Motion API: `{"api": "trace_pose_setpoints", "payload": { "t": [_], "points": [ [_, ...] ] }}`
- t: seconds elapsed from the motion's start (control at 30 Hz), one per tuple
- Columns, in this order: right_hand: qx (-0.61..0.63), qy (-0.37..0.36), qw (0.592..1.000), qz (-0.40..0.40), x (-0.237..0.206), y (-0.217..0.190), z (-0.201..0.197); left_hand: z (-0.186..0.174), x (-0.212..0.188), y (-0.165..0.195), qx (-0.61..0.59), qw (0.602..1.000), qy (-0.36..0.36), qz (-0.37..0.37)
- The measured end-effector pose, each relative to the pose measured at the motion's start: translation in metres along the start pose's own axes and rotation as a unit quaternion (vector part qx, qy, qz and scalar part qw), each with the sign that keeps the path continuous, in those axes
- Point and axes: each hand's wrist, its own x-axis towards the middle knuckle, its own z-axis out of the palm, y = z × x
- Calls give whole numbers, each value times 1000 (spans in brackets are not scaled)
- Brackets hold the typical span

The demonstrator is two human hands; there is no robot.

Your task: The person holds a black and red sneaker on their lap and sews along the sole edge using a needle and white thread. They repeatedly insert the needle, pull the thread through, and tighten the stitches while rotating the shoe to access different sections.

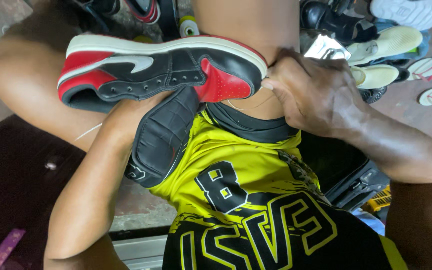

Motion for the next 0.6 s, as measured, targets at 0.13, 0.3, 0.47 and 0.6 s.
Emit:
{"api": "trace_pose_setpoints", "payload": {
  "t": [0.13,0.3,0.47,0.6],
  "points": [
    [36,45,998,-18,0,-2,1,2,1,-11,-16,1000,7,5],
    [-59,28,997,-29,13,-14,-16,2,-2,-17,-29,1000,11,0],
    [-81,-22,996,-18,20,-35,-38,5,2,-23,-42,999,9,11],
    [-40,-39,998,-22,31,-34,-48,9,4,-30,-52,998,22,21]
  ]
}}
